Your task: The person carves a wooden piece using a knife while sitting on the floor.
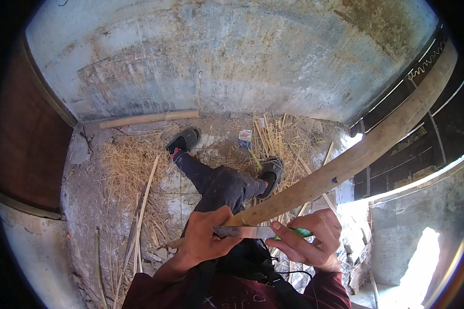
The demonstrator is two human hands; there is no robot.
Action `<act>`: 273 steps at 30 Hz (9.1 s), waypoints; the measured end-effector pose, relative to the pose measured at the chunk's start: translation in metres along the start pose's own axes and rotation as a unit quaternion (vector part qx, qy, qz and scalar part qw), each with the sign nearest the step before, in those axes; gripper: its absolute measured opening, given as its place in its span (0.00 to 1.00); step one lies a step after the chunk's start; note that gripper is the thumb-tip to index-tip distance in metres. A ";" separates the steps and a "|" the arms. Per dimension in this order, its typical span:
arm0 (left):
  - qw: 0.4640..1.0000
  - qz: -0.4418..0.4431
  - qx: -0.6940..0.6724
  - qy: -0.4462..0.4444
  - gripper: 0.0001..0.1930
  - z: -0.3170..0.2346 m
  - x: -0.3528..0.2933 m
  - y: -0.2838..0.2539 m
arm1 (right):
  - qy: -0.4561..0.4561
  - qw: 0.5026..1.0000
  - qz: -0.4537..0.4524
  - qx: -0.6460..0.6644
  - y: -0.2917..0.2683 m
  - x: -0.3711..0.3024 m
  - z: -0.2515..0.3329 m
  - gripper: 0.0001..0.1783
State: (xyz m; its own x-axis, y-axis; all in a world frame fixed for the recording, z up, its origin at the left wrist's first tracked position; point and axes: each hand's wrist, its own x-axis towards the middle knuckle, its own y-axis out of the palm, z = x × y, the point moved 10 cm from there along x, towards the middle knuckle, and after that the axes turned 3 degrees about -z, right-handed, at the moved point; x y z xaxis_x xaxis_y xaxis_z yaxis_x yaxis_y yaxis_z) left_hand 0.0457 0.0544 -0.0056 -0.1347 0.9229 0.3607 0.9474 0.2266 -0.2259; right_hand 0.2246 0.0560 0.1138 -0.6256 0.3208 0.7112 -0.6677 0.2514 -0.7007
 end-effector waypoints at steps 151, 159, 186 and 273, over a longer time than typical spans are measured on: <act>0.957 0.173 -0.132 -0.192 0.33 0.076 -0.022 0.043 | 0.088 0.990 0.020 0.105 0.065 -0.020 -0.044 0.13; 0.891 0.284 -0.306 -0.178 0.28 0.056 -0.031 0.063 | 0.073 0.994 -0.012 0.082 0.057 -0.028 -0.056 0.18; 0.974 0.177 -0.023 -0.142 0.21 0.034 -0.012 0.049 | 0.255 0.957 0.121 0.066 0.084 -0.058 -0.084 0.19; 0.939 0.165 -0.165 -0.254 0.64 -0.016 -0.016 0.012 | -0.064 0.990 -0.115 -0.046 -0.042 0.009 0.015 0.11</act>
State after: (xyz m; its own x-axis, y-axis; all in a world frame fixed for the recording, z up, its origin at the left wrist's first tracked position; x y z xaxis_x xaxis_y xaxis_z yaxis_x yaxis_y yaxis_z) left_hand 0.0641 0.0375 0.0008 0.1397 0.9741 -0.1776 0.9890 -0.1286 0.0729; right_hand 0.2406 0.0347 0.1506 -0.5105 0.1283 0.8502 -0.7630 0.3884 -0.5167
